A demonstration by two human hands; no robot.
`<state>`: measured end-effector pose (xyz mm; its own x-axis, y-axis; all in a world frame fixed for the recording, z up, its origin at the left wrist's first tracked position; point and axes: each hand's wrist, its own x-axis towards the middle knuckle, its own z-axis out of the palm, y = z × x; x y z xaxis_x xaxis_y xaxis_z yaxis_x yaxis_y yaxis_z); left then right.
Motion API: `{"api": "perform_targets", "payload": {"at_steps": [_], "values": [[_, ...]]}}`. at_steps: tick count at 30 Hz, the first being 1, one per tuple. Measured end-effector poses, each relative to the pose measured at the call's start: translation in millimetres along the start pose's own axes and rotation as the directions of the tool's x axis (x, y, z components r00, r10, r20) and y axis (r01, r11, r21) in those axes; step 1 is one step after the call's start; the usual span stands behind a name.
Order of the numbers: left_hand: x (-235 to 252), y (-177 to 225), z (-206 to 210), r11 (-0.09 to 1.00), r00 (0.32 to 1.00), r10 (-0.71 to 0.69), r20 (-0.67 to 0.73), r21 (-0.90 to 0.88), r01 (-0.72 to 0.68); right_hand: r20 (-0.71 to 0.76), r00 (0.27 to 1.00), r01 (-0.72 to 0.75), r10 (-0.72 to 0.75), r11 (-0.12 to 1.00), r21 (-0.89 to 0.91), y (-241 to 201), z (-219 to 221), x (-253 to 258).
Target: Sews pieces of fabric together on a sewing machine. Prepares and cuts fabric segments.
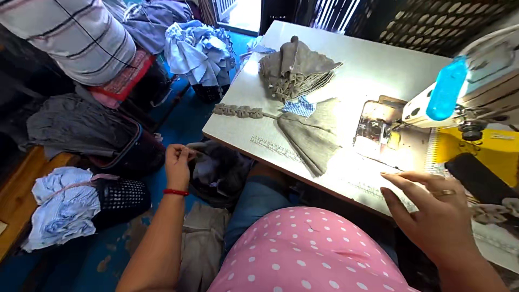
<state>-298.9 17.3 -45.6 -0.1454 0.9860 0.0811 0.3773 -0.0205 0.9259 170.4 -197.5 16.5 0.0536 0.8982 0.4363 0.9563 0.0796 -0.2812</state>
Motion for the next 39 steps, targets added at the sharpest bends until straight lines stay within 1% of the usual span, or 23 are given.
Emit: {"api": "perform_targets", "payload": {"at_steps": [1,2,3,4,5,8,12,13,15,17,20,21,24,25,26,28,29,30,31,33,34,36,39], "values": [[0.9,7.9,-1.0,0.997,0.998,0.062,-0.001,0.045,-0.062,0.002,1.0,-0.008,0.008,1.0,0.01,-0.5,0.1,-3.4],[-0.8,11.2,-0.8,0.979,0.992,0.12,0.029,0.162,-0.123,0.011,1.0,-0.016,0.016,1.0,0.021,-0.9,0.0,-7.7],[-2.3,8.9,-1.0,0.951,0.988,0.133,0.083,0.272,-0.151,0.02,1.0,-0.02,0.019,0.999,0.034,-0.8,1.5,-11.3],[-2.8,2.8,-1.2,0.929,0.989,0.092,0.117,0.348,-0.127,0.024,1.0,-0.015,0.014,0.999,0.042,-0.2,4.1,-13.1],[-0.7,-1.0,-0.7,0.923,0.993,0.063,0.095,0.373,-0.094,0.018,1.0,-0.008,0.007,0.999,0.048,0.3,7.0,-11.5],[0.0,10.3,-1.4,0.958,0.993,0.116,-0.036,0.268,-0.102,0.001,1.0,-0.017,0.017,0.996,0.088,-3.8,8.3,-14.3],[-7.6,24.6,4.0,0.993,0.963,0.104,-0.247,0.078,-0.087,0.047,0.995,-0.094,0.084,0.946,0.312,-17.7,9.6,-8.7],[-9.5,34.4,5.6,0.99,0.944,0.137,-0.299,0.023,-0.136,0.064,0.995,-0.094,0.076,0.918,0.386,-24.1,9.1,-4.2],[-9.7,54.9,9.3,0.948,0.877,0.265,-0.401,-0.059,-0.314,0.087,0.996,-0.068,0.027,0.86,0.506,-37.1,6.4,5.7],[-2.5,72.2,8.2,0.883,0.801,0.356,-0.481,-0.108,-0.457,0.087,0.995,-0.003,-0.055,0.831,0.557,-48.2,4.3,18.9],[12.4,91.1,-1.4,0.859,0.722,0.362,-0.59,-0.09,-0.504,0.078,0.985,0.078,-0.155,0.797,0.598,-62.5,1.0,37.3],[13.7,99.2,-6.0,0.844,0.697,0.402,-0.593,-0.055,-0.534,0.068,0.983,0.093,-0.172,0.775,0.625,-65.8,-3.4,42.3],[5.7,139.6,-22.5,0.713,0.6,0.627,-0.498,0.055,-0.699,0.043,0.982,0.102,-0.182,0.712,0.694,-74.3,-27.3,53.0],[1.0,154.6,-26.0,0.658,0.572,0.687,-0.448,0.051,-0.751,0.035,0.984,0.102,-0.177,0.707,0.7,-78.3,-35.2,56.3],[-4.5,169.4,-27.0,0.623,0.572,0.725,-0.383,0.009,-0.782,0.024,0.984,0.111,-0.178,0.705,0.7,-83.6,-41.4,60.9],[-23.4,197.1,-21.8,0.623,0.64,0.746,-0.184,-0.148,-0.768,-0.007,0.98,0.145,-0.198,0.694,0.705,-100.2,-47.5,73.1],[-36.3,209.7,-16.5,0.65,0.674,0.737,-0.055,-0.216,-0.729,-0.022,0.976,0.169,-0.219,0.685,0.708,-111.2,-48.6,80.0],[-50.0,220.0,-10.4,0.677,0.685,0.725,0.073,-0.262,-0.688,-0.033,0.968,0.198,-0.247,0.68,0.706,-123.9,-48.8,86.6],[-63.0,227.9,-3.7,0.693,0.675,0.716,0.179,-0.297,-0.657,-0.04,0.962,0.221,-0.271,0.681,0.698,-137.8,-48.9,92.9],[-80.2,239.4,8.5,0.685,0.61,0.729,0.311,-0.357,-0.636,-0.04,0.957,0.234,-0.287,0.685,0.69,-163.7,-47.1,104.6],[-84.9,243.3,12.9,0.675,0.584,0.738,0.338,-0.373,-0.637,-0.043,0.958,0.232,-0.282,0.684,0.691,-172.7,-45.5,109.1],[-87.7,247.3,18.4,0.645,0.555,0.764,0.329,-0.373,-0.667,-0.103,0.96,0.259,-0.261,0.678,0.688,-181.6,-41.6,115.8],[-82.2,244.0,21.8,0.643,0.57,0.766,0.296,-0.333,-0.69,-0.111,0.961,0.253,-0.254,0.64,0.725,-179.2,-43.0,118.6]]}}
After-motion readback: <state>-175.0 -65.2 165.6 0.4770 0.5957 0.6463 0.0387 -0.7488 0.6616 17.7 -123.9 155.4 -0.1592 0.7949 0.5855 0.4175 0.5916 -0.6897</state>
